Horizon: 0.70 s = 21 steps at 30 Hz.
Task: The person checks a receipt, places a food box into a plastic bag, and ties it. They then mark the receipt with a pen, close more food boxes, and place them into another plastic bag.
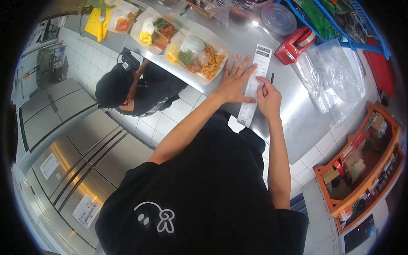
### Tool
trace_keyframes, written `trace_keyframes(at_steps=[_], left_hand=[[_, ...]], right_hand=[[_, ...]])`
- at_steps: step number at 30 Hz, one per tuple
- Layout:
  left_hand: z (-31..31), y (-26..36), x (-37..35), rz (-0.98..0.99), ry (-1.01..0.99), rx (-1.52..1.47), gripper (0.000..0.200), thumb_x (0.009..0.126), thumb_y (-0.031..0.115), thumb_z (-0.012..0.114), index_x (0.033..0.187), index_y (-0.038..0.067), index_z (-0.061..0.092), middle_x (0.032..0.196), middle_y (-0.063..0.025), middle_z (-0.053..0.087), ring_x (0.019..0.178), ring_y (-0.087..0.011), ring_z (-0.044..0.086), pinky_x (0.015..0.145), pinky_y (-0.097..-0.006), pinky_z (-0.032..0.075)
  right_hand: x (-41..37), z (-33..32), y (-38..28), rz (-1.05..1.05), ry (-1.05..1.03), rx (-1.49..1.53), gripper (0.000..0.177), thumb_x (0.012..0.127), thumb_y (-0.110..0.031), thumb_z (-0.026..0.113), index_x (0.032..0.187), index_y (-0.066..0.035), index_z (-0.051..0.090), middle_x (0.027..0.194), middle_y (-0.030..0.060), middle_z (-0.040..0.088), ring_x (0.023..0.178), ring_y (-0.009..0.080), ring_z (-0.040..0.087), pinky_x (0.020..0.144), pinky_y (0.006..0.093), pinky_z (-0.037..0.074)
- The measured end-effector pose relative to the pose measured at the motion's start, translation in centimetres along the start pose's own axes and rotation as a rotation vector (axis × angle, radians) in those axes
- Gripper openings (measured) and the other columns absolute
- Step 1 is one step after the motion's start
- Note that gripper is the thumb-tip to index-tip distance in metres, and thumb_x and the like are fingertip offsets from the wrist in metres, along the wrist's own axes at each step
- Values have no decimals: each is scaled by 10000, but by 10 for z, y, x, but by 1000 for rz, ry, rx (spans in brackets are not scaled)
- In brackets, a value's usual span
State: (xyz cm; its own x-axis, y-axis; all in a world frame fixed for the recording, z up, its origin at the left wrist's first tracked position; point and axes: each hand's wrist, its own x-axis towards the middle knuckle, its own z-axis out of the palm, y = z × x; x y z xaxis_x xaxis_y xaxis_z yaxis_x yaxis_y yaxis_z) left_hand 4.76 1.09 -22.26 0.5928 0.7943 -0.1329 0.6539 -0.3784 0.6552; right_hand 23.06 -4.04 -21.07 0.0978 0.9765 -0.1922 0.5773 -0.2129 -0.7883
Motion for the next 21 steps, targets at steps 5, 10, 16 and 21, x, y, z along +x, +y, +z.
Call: trace_keyframes(at_steps=[5,10,16,21], left_hand=[[7,-3,2,31,59,68,1243,607,633,827,1577,118,245,1669,-152,105,1536,-409,-2,1184,-660,3],[3,4,2,-22,37,88,1221,606,575,854,1575,147,247,1667,-121,131,1536,-387,39,1207,-608,-3],[4,4,3,-46,16,112,1207,609,555,861,1577,181,243,1671,-91,108,1539,-365,12,1205,-607,-5],[1,14,7,-37,14,124,1257,580,544,883,1587,211,208,1670,-91,96,1538,-383,-7,1166,-700,64]], right_hand=[[-6,11,11,19,360,587,640,979,-73,598,1524,-91,264,854,49,606,632,63,493,583,197,414],[-6,-22,22,350,83,922,346,1073,-254,470,1257,17,584,799,130,696,523,67,467,480,215,399],[-3,-18,32,124,241,527,438,1080,-270,456,820,16,662,707,97,669,532,79,525,479,228,408],[12,1,33,-192,228,635,130,983,-41,592,872,4,643,713,46,640,570,44,519,492,212,392]])
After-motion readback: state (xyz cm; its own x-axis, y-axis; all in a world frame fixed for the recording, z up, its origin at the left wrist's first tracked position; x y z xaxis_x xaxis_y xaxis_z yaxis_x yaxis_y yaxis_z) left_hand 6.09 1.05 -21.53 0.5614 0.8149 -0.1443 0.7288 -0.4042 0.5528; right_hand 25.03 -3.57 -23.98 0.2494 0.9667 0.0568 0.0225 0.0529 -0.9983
